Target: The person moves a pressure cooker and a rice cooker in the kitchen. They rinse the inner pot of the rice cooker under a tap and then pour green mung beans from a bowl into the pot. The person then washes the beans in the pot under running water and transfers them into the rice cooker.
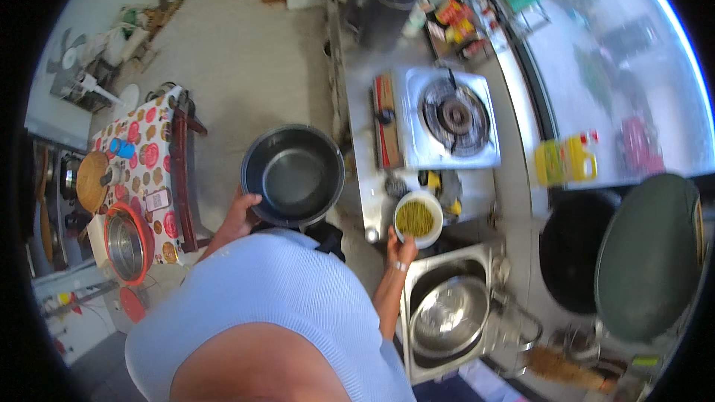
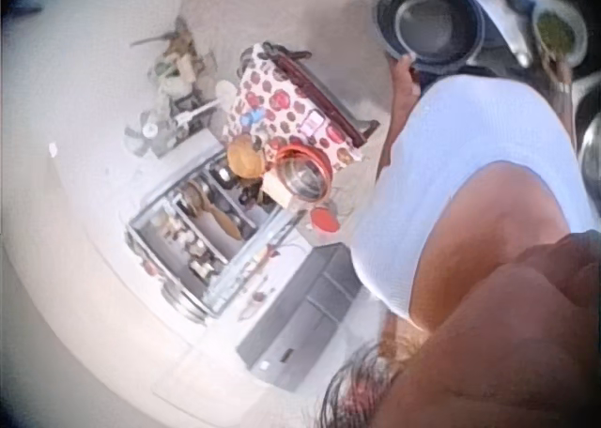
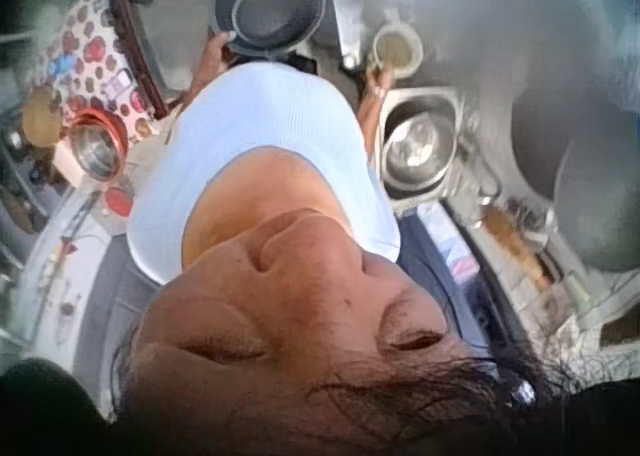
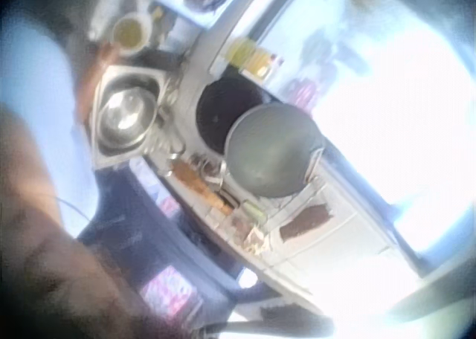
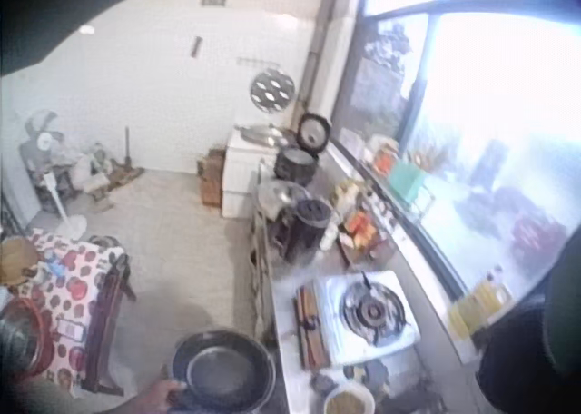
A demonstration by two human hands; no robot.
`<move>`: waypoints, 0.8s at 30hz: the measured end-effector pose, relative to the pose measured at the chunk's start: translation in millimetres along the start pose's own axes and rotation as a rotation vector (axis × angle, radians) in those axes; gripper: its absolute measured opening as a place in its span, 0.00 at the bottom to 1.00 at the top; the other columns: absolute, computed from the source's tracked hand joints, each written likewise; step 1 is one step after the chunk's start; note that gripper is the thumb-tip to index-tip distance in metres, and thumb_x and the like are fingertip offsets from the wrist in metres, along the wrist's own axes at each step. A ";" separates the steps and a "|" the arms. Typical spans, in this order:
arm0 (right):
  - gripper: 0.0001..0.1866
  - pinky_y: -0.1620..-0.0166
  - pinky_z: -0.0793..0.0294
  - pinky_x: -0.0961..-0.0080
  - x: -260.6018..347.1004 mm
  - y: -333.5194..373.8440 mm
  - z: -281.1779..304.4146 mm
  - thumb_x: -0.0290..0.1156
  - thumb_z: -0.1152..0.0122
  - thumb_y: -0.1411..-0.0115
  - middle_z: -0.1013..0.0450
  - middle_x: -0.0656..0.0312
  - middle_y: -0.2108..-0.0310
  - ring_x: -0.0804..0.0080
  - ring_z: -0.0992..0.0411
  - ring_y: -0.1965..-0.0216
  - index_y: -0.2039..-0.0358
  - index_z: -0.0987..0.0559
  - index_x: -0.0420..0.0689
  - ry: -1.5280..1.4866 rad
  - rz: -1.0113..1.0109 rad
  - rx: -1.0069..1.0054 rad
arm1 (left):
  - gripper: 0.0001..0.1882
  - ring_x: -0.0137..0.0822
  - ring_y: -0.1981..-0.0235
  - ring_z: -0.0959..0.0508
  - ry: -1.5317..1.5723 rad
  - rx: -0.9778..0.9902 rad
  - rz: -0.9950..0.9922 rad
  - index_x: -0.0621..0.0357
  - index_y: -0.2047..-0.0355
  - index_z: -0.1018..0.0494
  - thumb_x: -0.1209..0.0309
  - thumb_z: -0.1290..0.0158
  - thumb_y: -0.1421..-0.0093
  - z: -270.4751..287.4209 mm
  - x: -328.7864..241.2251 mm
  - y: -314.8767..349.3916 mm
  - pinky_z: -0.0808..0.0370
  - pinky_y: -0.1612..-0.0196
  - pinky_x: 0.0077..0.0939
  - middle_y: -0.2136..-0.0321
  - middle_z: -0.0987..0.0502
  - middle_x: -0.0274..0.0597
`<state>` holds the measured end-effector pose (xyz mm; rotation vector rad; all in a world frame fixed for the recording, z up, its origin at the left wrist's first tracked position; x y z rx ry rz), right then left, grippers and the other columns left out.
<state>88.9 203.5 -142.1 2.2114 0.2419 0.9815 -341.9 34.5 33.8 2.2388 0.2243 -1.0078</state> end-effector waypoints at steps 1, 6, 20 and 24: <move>0.24 0.82 0.26 0.78 -4.3 13.8 -11.8 0.20 0.54 0.51 0.28 0.45 0.62 0.49 0.25 0.72 0.51 0.34 0.31 0.014 -0.045 -0.010 | 0.39 0.44 0.47 0.31 0.035 -0.028 -0.036 0.49 0.38 0.48 0.66 0.49 0.51 6.1 -7.7 0.6 0.27 0.50 0.47 0.46 0.36 0.45; 0.25 0.84 0.28 0.81 -2.3 65.9 -54.2 0.20 0.54 0.54 0.27 0.46 0.67 0.56 0.24 0.75 0.52 0.35 0.30 0.183 -0.069 0.018 | 0.36 0.45 0.51 0.30 0.117 -0.155 -0.009 0.43 0.40 0.46 0.65 0.49 0.52 50.2 -32.4 -24.4 0.25 0.56 0.51 0.49 0.35 0.45; 0.21 0.80 0.33 0.80 -133.4 77.3 -432.7 0.26 0.54 0.50 0.27 0.42 0.74 0.68 0.32 0.81 0.56 0.35 0.29 0.394 -0.181 0.366 | 0.29 0.48 0.50 0.27 0.221 -0.128 -0.119 0.59 0.46 0.37 0.65 0.49 0.49 120.2 -256.5 -243.4 0.25 0.52 0.47 0.51 0.29 0.54; 0.23 0.80 0.34 0.81 -177.2 72.7 -550.7 0.26 0.52 0.50 0.26 0.44 0.73 0.69 0.33 0.81 0.53 0.35 0.30 0.428 -0.321 0.474 | 0.28 0.46 0.58 0.22 0.168 -0.166 -0.126 0.59 0.49 0.35 0.66 0.47 0.51 154.3 -349.3 -345.3 0.21 0.58 0.46 0.55 0.26 0.50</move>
Point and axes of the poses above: each hand's wrist, its own y-axis away from the middle knuckle, its own z-axis out of the back of the hand, x = y × z, the point moved 10 cm from there along -y, towards the middle knuckle
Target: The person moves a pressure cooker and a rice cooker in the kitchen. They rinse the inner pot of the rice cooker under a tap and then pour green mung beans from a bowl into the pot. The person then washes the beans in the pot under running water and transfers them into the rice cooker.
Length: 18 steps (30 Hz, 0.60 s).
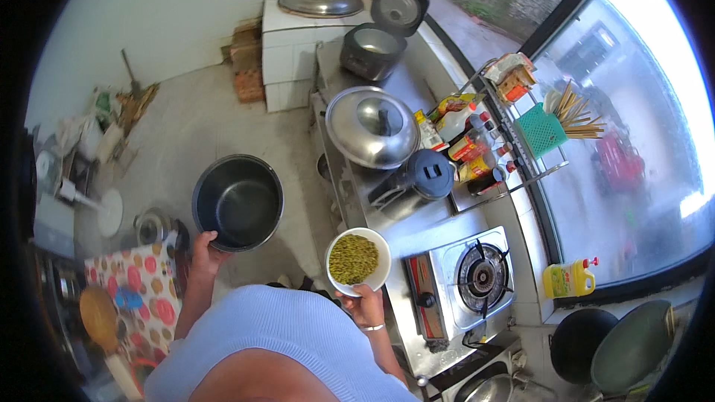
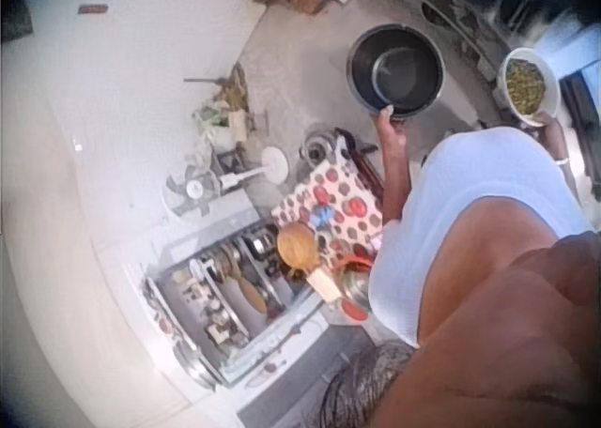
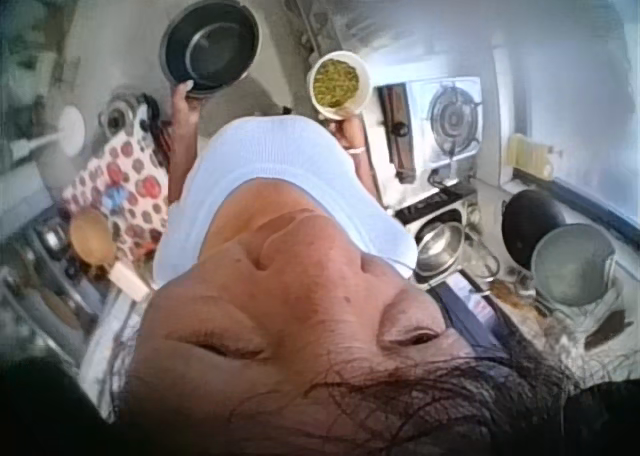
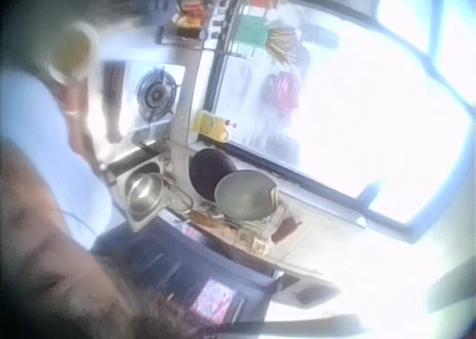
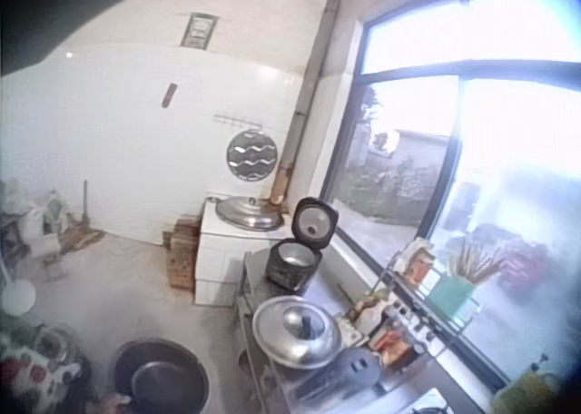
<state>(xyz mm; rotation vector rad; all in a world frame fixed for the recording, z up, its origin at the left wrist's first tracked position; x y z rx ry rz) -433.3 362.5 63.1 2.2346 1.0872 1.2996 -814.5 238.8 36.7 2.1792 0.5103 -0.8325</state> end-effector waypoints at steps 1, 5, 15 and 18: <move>0.23 0.80 0.34 0.81 9.3 -14.3 -25.1 0.24 0.53 0.50 0.26 0.45 0.70 0.66 0.28 0.79 0.51 0.35 0.30 -0.002 0.003 0.037 | 0.30 0.45 0.57 0.23 -0.025 0.024 -0.011 0.55 0.46 0.37 0.66 0.47 0.52 -12.4 -19.9 -26.9 0.21 0.60 0.45 0.53 0.28 0.48; 0.22 0.82 0.34 0.83 44.2 -86.3 -102.2 0.21 0.55 0.48 0.25 0.45 0.67 0.63 0.24 0.75 0.50 0.35 0.31 -0.028 0.132 0.022 | 0.34 0.45 0.56 0.23 -0.074 0.188 -0.036 0.50 0.43 0.41 0.66 0.48 0.53 -92.2 -104.3 -130.7 0.18 0.65 0.40 0.52 0.29 0.47; 0.23 0.85 0.34 0.81 174.5 -271.0 -189.2 0.18 0.56 0.51 0.26 0.42 0.65 0.59 0.24 0.78 0.51 0.36 0.27 -0.150 0.357 -0.083 | 0.28 0.52 0.54 0.26 -0.253 0.386 0.107 0.58 0.49 0.37 0.63 0.46 0.50 -332.9 -183.2 -383.9 0.27 0.54 0.52 0.53 0.30 0.52; 0.24 0.83 0.31 0.80 215.0 -307.5 -207.3 0.20 0.56 0.51 0.27 0.42 0.65 0.56 0.22 0.75 0.51 0.37 0.26 -0.249 0.504 -0.145 | 0.29 0.54 0.57 0.26 -0.292 0.506 0.182 0.54 0.48 0.40 0.63 0.46 0.51 -404.5 -192.6 -459.5 0.27 0.55 0.54 0.53 0.32 0.52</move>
Point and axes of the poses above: each hand's wrist, its own y-axis away from the middle knuckle, its own z-axis out of the back of the hand, x = y × z, the point moved 10 cm from there along -y, towards the middle knuckle
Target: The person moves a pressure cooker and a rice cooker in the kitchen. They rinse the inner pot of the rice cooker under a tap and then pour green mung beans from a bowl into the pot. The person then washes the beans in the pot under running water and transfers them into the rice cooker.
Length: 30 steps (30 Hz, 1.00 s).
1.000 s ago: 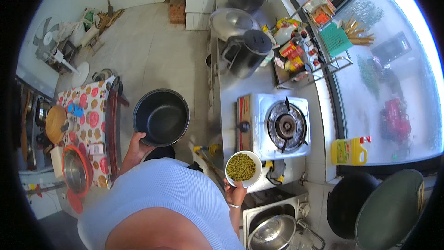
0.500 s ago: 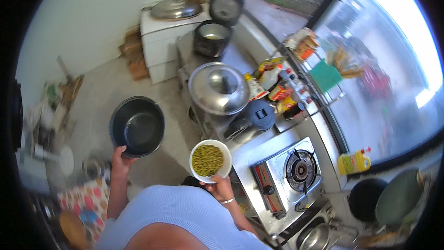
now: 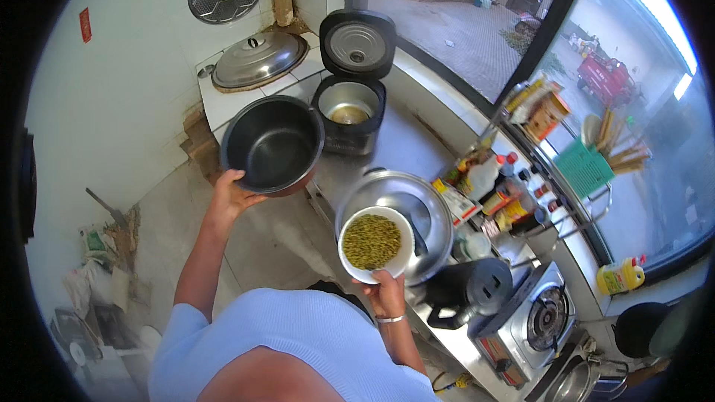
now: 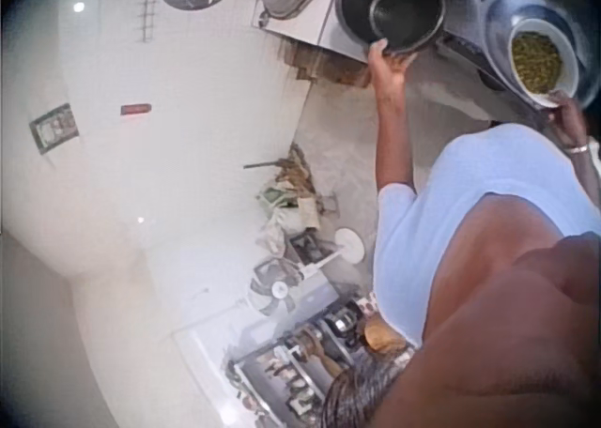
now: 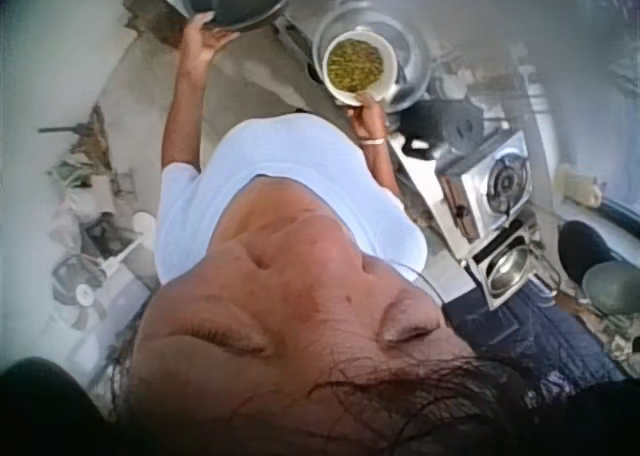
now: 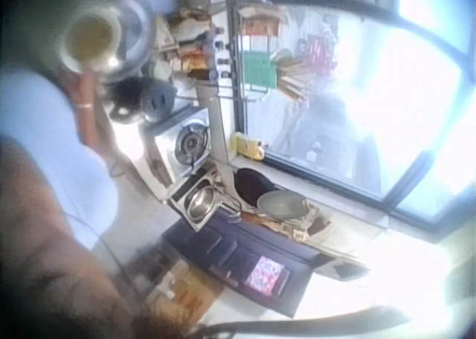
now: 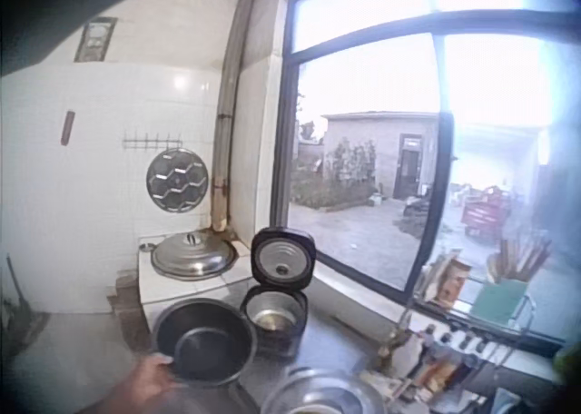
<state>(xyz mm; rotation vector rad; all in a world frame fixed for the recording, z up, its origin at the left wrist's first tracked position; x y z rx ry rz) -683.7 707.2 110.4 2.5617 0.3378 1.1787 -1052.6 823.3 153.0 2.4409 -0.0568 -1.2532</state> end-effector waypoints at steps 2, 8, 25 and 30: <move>0.26 0.83 0.32 0.78 8.3 -26.0 -18.3 0.21 0.55 0.51 0.27 0.43 0.65 0.56 0.23 0.75 0.49 0.39 0.28 0.010 0.017 -0.065 | 0.30 0.55 0.59 0.25 -0.034 0.003 0.037 0.51 0.47 0.41 0.64 0.46 0.51 -20.0 -16.6 -50.9 0.27 0.56 0.56 0.53 0.33 0.52; 0.27 0.82 0.34 0.78 15.0 -80.2 -52.6 0.22 0.55 0.51 0.28 0.46 0.62 0.57 0.25 0.75 0.48 0.39 0.33 0.023 0.135 -0.265 | 0.26 0.56 0.60 0.26 -0.188 0.143 0.181 0.56 0.51 0.38 0.67 0.47 0.52 -76.1 -38.5 -207.9 0.28 0.57 0.63 0.57 0.32 0.54; 0.24 0.83 0.33 0.79 -64.5 -126.4 -116.9 0.18 0.57 0.51 0.28 0.45 0.63 0.58 0.24 0.74 0.50 0.39 0.30 -0.370 0.466 -0.733 | 0.28 0.57 0.50 0.34 -0.484 0.531 0.670 0.45 0.51 0.37 0.66 0.46 0.55 -162.2 39.9 -398.1 0.39 0.55 0.75 0.50 0.35 0.48; 0.19 0.81 0.34 0.80 -53.4 -130.8 -119.8 0.20 0.54 0.47 0.26 0.49 0.65 0.62 0.24 0.74 0.52 0.35 0.32 -0.401 0.489 -0.763 | 0.32 0.60 0.46 0.36 -0.659 0.538 0.674 0.54 0.48 0.38 0.60 0.46 0.55 -162.2 34.6 -404.5 0.43 0.49 0.74 0.44 0.39 0.55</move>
Point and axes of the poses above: each hand's wrist, its own y-axis away from the middle knuckle, its own z-axis out of the back of the hand, x = y × z, the point moved 10 cm from there along -y, towards the middle knuckle
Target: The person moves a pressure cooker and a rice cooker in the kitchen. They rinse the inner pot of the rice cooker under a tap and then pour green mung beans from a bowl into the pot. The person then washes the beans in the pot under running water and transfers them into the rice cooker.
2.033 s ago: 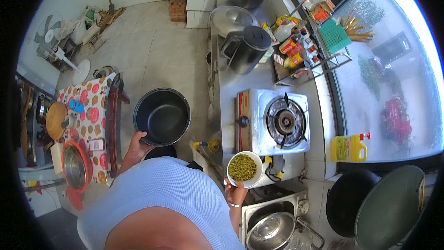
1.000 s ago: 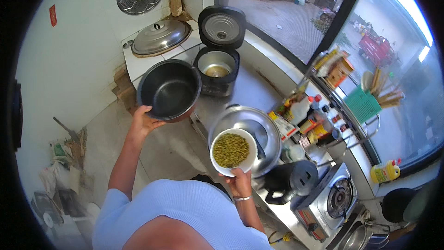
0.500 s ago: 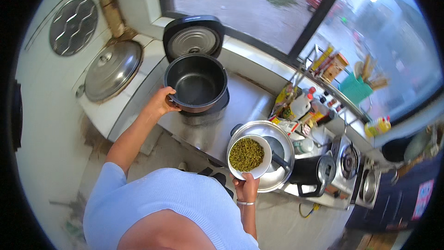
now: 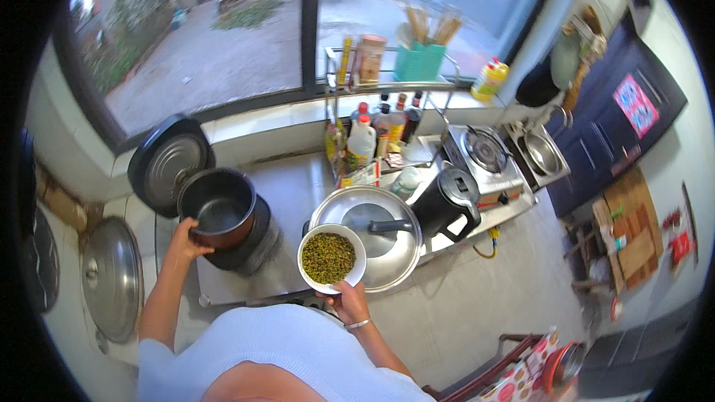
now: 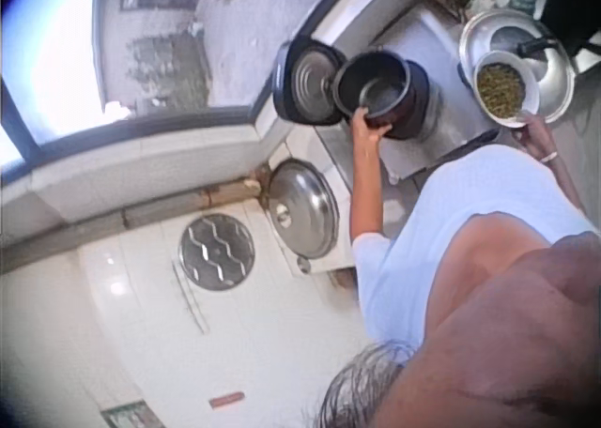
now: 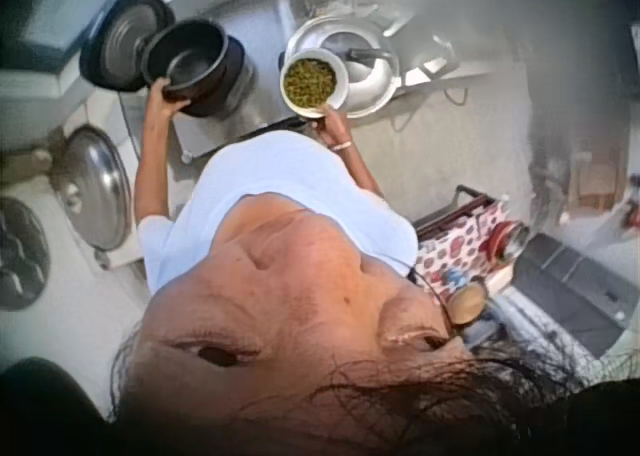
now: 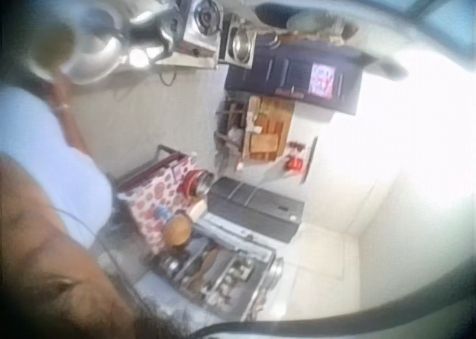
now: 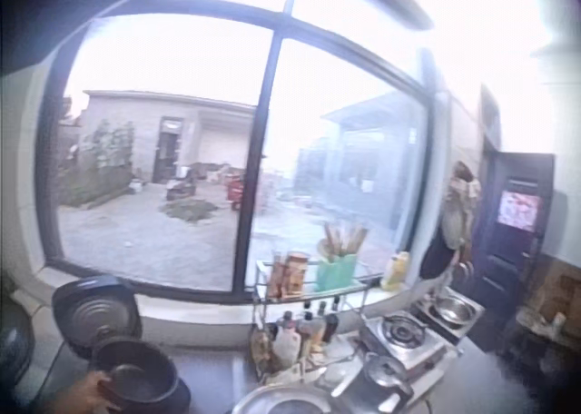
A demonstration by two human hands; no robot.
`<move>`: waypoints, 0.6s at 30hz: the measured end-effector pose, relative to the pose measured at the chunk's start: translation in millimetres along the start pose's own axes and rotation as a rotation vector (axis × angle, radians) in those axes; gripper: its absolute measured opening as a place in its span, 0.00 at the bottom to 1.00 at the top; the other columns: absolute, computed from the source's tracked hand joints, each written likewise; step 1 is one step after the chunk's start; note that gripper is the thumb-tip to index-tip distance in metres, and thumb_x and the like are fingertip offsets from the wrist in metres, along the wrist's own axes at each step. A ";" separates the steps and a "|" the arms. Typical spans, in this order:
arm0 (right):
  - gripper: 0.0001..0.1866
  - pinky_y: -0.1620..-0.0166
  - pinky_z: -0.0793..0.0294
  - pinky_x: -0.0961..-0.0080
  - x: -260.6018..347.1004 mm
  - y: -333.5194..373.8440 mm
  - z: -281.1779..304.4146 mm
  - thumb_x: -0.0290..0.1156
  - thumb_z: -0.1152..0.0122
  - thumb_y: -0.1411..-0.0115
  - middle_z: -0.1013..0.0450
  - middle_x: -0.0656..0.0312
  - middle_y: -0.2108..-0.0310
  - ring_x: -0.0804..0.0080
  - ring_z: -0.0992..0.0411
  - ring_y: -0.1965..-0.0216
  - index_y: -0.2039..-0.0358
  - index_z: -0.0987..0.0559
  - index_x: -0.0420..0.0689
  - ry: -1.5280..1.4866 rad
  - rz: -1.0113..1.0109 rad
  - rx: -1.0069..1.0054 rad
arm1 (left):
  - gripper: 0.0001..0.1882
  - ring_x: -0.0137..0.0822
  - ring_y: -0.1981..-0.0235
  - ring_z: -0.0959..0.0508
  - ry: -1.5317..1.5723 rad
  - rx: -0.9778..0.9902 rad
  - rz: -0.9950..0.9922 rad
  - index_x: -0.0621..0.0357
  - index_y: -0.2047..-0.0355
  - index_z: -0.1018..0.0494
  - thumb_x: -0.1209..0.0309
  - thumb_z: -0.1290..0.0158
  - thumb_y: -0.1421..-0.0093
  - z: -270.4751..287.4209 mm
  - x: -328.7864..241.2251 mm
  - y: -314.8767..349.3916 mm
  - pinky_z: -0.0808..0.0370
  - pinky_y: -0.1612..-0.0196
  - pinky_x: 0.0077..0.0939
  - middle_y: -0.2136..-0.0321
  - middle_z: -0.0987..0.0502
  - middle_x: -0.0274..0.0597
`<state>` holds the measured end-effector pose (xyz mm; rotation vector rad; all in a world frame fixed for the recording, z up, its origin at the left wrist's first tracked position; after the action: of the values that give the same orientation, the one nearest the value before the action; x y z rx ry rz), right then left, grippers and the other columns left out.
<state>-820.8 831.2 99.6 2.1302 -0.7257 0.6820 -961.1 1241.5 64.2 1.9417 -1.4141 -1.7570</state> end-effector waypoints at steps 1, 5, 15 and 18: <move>0.20 0.81 0.34 0.80 2.2 -0.3 -0.1 0.20 0.54 0.47 0.26 0.49 0.65 0.62 0.24 0.73 0.52 0.35 0.32 -0.007 0.005 -0.005 | 0.33 0.61 0.46 0.36 -0.048 -0.040 -0.001 0.57 0.48 0.39 0.60 0.46 0.55 -4.4 -2.7 8.7 0.43 0.48 0.73 0.45 0.39 0.56; 0.20 0.81 0.33 0.80 7.3 -7.7 6.7 0.20 0.55 0.48 0.26 0.48 0.66 0.62 0.23 0.73 0.52 0.35 0.31 -0.077 0.037 0.001 | 0.35 0.62 0.45 0.37 -0.072 0.007 0.041 0.58 0.48 0.39 0.59 0.45 0.56 7.5 -1.7 -8.0 0.44 0.47 0.73 0.46 0.39 0.56; 0.20 0.82 0.31 0.81 15.6 -28.5 19.9 0.19 0.56 0.49 0.26 0.48 0.68 0.64 0.24 0.76 0.53 0.34 0.32 -0.077 0.031 0.022 | 0.35 0.58 0.52 0.30 -0.273 -0.090 0.040 0.55 0.45 0.40 0.55 0.49 0.53 28.8 -25.2 -8.5 0.28 0.59 0.67 0.49 0.36 0.57; 0.21 0.82 0.33 0.81 21.9 -23.7 20.2 0.19 0.54 0.49 0.27 0.50 0.65 0.64 0.25 0.75 0.52 0.34 0.35 0.000 -0.008 -0.026 | 0.31 0.50 0.67 0.25 -0.310 -0.047 0.014 0.58 0.49 0.37 0.53 0.51 0.49 30.4 -24.5 -17.2 0.26 0.68 0.52 0.59 0.29 0.52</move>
<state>-784.8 822.0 91.3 2.1080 -0.7215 0.6645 -974.4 1281.9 60.7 1.6854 -1.4554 -2.1363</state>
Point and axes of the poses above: each hand's wrist, its own y-axis away from the middle knuckle, its own z-axis out of the back of the hand, x = y × z, the point moved 10 cm from there along -y, towards the middle knuckle
